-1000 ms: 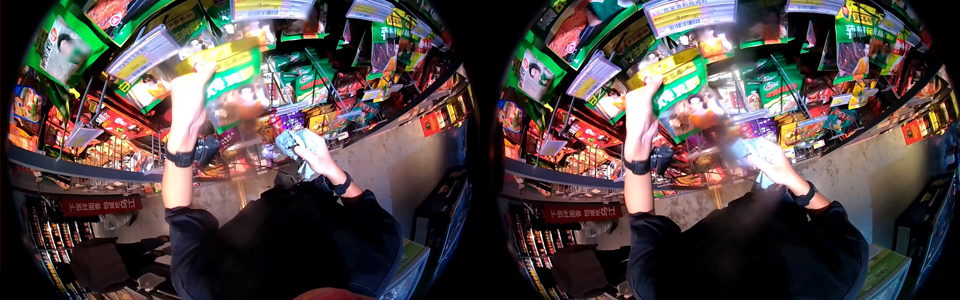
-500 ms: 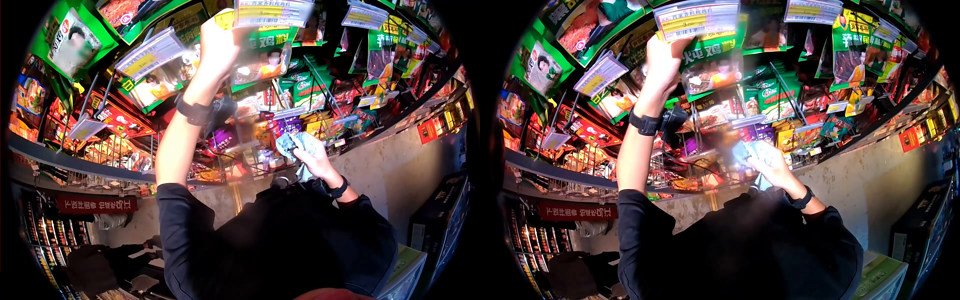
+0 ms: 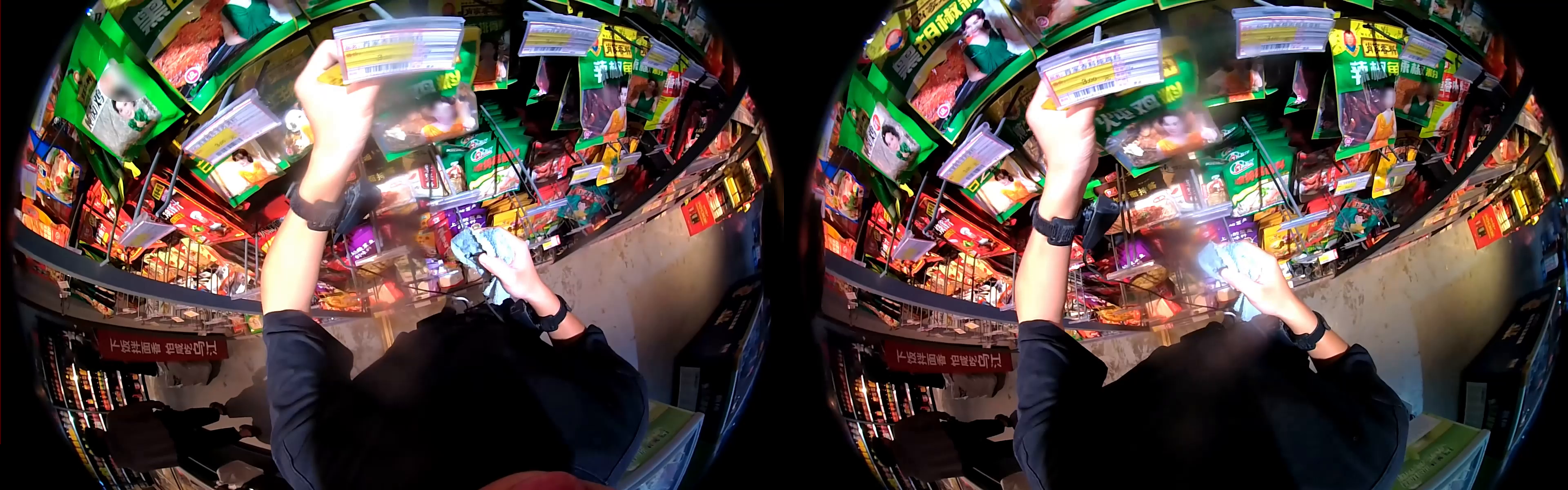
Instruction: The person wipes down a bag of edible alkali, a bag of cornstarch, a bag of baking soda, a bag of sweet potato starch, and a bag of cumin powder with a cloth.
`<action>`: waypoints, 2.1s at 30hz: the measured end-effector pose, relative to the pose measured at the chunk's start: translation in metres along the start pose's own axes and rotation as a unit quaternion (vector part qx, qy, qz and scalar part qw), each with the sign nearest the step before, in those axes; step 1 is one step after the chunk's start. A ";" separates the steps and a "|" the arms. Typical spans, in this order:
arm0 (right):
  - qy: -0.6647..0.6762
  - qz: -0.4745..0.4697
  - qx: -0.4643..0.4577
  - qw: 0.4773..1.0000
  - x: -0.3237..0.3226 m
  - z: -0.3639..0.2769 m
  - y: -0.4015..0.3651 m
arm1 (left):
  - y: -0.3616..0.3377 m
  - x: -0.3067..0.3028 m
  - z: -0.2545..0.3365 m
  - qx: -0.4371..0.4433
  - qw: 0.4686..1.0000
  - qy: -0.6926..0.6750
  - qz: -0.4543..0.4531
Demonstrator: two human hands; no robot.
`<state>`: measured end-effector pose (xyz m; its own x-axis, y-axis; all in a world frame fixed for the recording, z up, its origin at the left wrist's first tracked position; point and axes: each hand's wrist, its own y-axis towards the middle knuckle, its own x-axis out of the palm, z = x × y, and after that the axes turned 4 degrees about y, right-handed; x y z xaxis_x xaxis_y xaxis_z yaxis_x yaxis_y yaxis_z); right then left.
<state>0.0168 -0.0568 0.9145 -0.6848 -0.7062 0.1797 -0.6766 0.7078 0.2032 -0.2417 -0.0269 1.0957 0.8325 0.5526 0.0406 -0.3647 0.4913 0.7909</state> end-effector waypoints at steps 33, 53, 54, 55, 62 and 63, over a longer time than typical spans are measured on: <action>-0.057 -0.055 0.018 0.997 -0.067 -0.009 -0.030 | 0.013 -0.010 -0.016 -0.046 0.983 0.172 0.041; -0.070 0.002 -0.001 0.998 -0.129 -0.043 -0.098 | 0.031 -0.024 -0.091 0.048 0.957 0.249 0.142; -0.076 0.003 -0.003 0.997 -0.138 -0.033 -0.102 | 0.022 -0.014 -0.070 0.047 0.967 0.207 0.141; -0.082 0.004 -0.004 0.997 -0.146 -0.027 -0.106 | 0.010 -0.003 -0.045 0.045 0.975 0.165 0.139; -0.044 0.037 0.062 0.996 -0.165 -0.034 -0.127 | -0.049 0.027 0.047 -0.032 0.972 0.046 0.229; -0.044 0.040 0.067 0.996 -0.167 -0.031 -0.129 | -0.050 0.026 0.051 -0.023 0.967 0.052 0.250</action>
<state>0.2264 -0.0309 0.8883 -0.7557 -0.6467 0.1036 -0.6443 0.7625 0.0597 -0.1807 -0.0709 1.0883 0.5024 0.7917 0.3477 -0.7305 0.1735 0.6606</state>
